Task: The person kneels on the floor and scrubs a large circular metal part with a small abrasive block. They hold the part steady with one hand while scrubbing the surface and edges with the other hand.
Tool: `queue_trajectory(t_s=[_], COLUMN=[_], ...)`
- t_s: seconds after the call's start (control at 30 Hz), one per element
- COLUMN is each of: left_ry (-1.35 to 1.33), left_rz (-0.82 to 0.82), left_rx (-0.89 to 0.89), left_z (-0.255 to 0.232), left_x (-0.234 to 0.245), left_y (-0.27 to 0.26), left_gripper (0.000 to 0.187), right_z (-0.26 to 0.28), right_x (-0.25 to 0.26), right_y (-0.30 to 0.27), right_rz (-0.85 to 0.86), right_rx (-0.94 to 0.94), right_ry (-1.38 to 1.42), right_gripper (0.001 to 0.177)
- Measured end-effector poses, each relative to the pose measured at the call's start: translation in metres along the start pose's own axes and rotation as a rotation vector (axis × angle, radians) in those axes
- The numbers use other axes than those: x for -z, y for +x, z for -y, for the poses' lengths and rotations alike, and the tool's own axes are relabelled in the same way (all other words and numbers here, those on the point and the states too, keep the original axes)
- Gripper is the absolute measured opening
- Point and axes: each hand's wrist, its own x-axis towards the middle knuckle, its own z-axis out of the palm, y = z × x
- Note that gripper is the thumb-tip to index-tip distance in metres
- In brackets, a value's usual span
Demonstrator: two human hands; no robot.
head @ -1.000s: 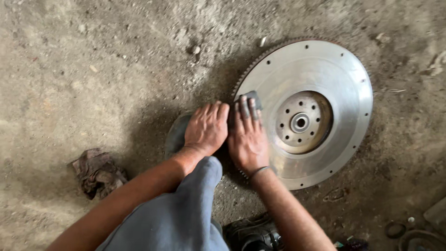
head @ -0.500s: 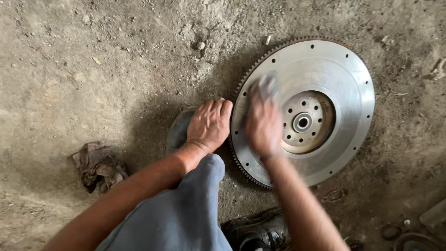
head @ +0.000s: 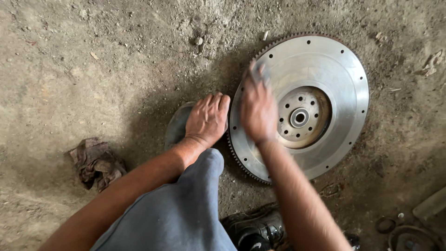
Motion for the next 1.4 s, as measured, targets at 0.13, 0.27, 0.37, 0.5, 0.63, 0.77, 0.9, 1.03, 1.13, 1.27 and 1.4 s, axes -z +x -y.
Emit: queue_trajectory(t_s=[0.13, 0.27, 0.37, 0.5, 0.63, 0.77, 0.9, 1.03, 1.13, 1.27, 1.4], left_ry=[-0.006, -0.013, -0.01, 0.002, -0.025, -0.048, -0.04, -0.06, -0.041, -0.035, -0.006], left_rz=[0.039, 0.043, 0.004, 0.025, -0.034, -0.018, -0.067, -0.096, -0.089, -0.113, -0.038], left_rx=[0.042, 0.028, 0.012, 0.058, 0.078, 0.045, 0.03, 0.035, 0.027, 0.005, 0.007], left_z=[-0.001, -0.001, -0.001, -0.003, -0.004, -0.005, -0.006, -0.003, -0.004, -0.006, -0.004], left_x=[0.0, 0.002, 0.006, 0.011, 0.015, 0.015, 0.012, 0.008, 0.01, 0.013, 0.012], left_y=[-0.001, -0.002, 0.0, 0.003, 0.003, 0.002, 0.001, -0.001, 0.0, 0.002, 0.001], left_gripper=[0.017, 0.012, 0.016, 0.02, 0.025, 0.032, 0.036, 0.034, 0.035, 0.037, 0.038], right_z=[0.05, 0.047, 0.02, 0.013, 0.052, 0.083, 0.073, 0.041, 0.031, 0.048, 0.068], right_x=[0.014, 0.012, 0.006, 0.009, 0.005, 0.004, -0.003, -0.007, -0.001, -0.007, -0.002], right_y=[-0.072, -0.067, -0.015, 0.005, -0.069, -0.135, -0.115, -0.037, -0.013, -0.084, -0.169], right_rz=[0.166, 0.132, -0.024, 0.054, 0.098, 0.175, 0.023, -0.103, -0.005, -0.051, 0.072], right_rx=[-0.079, -0.096, -0.086, -0.13, -0.126, -0.188, -0.176, -0.221, -0.269, -0.278, -0.388], right_ry=[0.206, 0.218, 0.138, 0.133, 0.188, 0.187, 0.175, 0.175, 0.227, 0.127, 0.164], right_gripper=[0.063, 0.065, 0.06, 0.063, 0.07, 0.068, 0.063, 0.059, 0.064, 0.061, 0.075])
